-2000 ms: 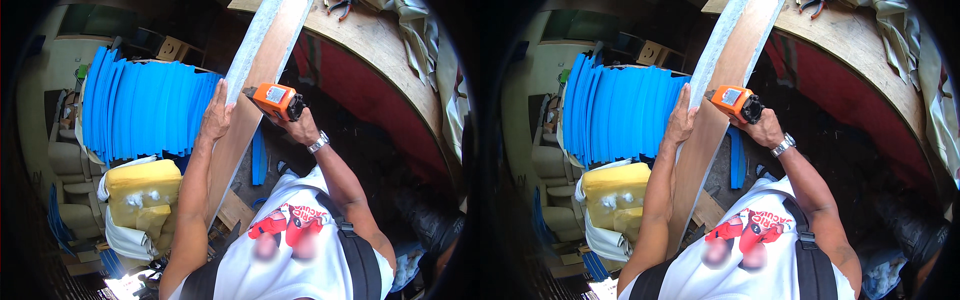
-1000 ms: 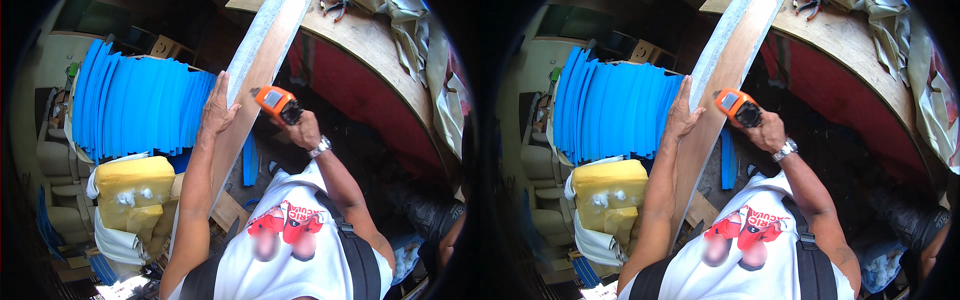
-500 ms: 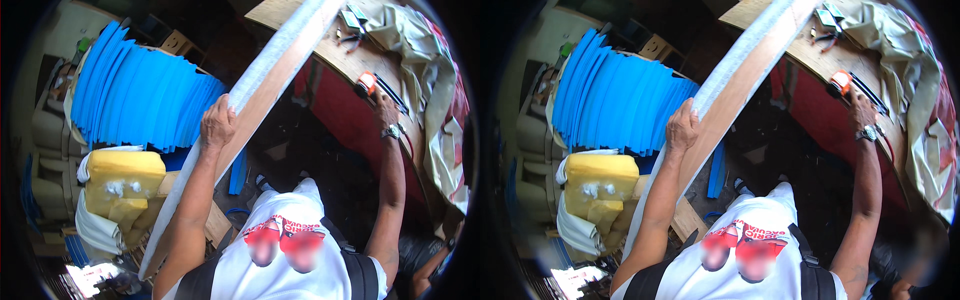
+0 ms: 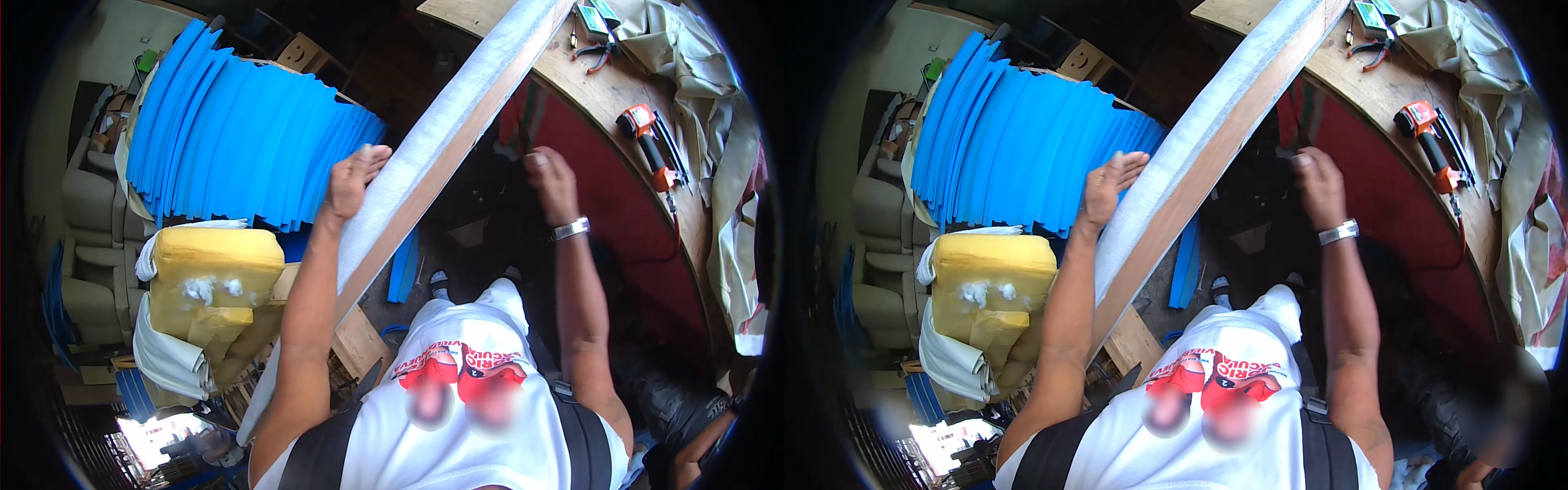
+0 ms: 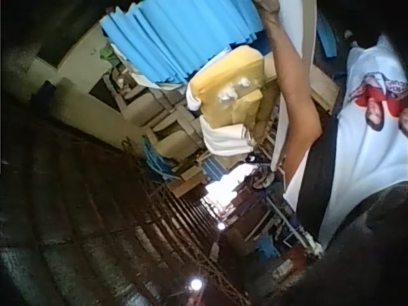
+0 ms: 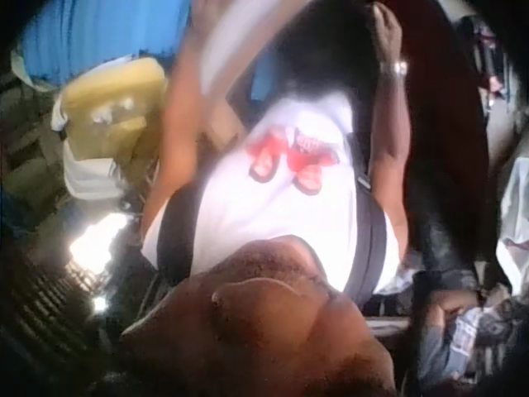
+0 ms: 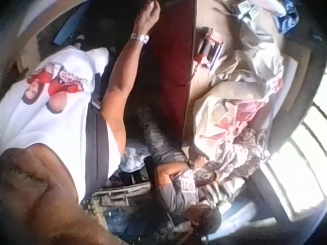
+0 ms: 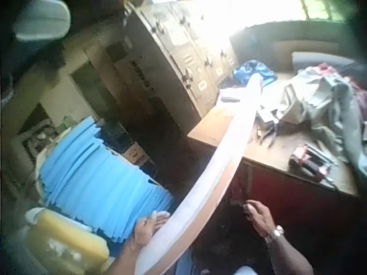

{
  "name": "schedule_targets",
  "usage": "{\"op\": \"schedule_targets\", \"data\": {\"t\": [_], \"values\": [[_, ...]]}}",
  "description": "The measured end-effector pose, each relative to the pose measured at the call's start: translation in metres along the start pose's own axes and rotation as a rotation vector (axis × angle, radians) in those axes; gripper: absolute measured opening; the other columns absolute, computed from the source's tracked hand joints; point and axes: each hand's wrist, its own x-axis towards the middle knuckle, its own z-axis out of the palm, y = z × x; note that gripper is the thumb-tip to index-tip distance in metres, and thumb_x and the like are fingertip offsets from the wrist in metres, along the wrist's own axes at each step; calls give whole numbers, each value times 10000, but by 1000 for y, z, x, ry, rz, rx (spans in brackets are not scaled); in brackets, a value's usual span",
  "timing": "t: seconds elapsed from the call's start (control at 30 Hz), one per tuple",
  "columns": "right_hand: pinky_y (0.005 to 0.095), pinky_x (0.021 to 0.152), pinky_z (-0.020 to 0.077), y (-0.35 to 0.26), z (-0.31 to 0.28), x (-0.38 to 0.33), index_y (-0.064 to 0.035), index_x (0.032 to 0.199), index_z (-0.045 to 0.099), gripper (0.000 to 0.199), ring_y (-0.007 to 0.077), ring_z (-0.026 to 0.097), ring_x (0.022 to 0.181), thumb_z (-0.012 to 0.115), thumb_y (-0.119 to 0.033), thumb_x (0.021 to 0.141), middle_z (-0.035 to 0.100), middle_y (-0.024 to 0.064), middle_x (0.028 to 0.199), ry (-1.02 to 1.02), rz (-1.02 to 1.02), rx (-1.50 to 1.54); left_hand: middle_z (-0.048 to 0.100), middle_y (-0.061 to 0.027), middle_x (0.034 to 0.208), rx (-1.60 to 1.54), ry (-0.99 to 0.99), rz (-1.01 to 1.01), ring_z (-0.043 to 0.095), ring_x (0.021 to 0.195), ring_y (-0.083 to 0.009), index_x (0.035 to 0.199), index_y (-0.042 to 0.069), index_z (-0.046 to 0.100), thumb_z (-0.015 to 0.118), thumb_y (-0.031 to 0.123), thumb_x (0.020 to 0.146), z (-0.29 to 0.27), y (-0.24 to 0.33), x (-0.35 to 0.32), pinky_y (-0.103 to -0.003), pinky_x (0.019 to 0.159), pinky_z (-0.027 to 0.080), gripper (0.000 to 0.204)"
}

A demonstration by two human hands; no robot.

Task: Stapling foam padding and fabric to a curved wooden frame for furniture assembly.

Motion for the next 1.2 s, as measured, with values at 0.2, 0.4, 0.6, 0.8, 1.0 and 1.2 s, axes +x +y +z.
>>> {"op": "schedule_targets", "data": {"t": [0.2, 0.4, 0.6, 0.8, 1.0, 1.2], "values": [[419, 935, 479, -25, 197, -128, -53, 1391, 479, 525, 203, 560, 1194, 605, -368, 991, 600, 99, 1284, 8, 323, 778, 389, -192, 1546, 125, -278, -149, 349, 1448, -333, 1522, 20, 339, 308, 562, 1047, -58, -48, -69, -487, 1167, 291, 721], [275, 702, 508, -55, 250, -179, -82, 1081, 594, 311, 95, 646, 827, 547, -384, 1028, 665, 6, 937, 242, 363, 782, 380, -163, 1552, -50, -515, 102, 357, 1439, -276, 1535, 40, 327, 283, 613, 1029, -92, -91, -106, -413, 1180, 280, 765], [345, 675, 425, -65, 333, -210, -119, 915, 618, 290, 101, 542, 735, 646, -402, 972, 539, -35, 780, 294, 482, 671, 445, -186, 1482, -266, -492, 188, 425, 1372, -252, 1534, -41, 254, 277, 650, 1011, -134, -119, -133, -359, 1141, 331, 867], [399, 718, 463, -82, 376, -209, -7, 1165, 598, 426, 205, 571, 817, 554, -402, 1014, 616, 98, 967, 442, 415, 343, 467, -163, 1461, -404, -615, 146, 500, 1307, -229, 1555, 28, 243, 212, 674, 1005, -165, -114, -135, -353, 1084, 413, 850], [437, 776, 504, -64, 406, -182, 53, 1153, 562, 542, 248, 645, 888, 381, -449, 1058, 658, 202, 1066, 669, 279, 102, 263, -197, 1595, -298, -575, 329, 274, 1469, -268, 1567, -20, 138, 195, 664, 1007, -168, -115, -116, -373, 1194, 236, 886], [406, 738, 484, -35, 400, -163, 41, 1059, 600, 514, 212, 618, 809, 381, -424, 1066, 656, 153, 926, 640, 163, -95, 249, -173, 1606, -667, -732, 153, 279, 1466, -246, 1562, -42, 114, 148, 667, 1009, -132, -98, -34, -350, 1208, 200, 901]]}}
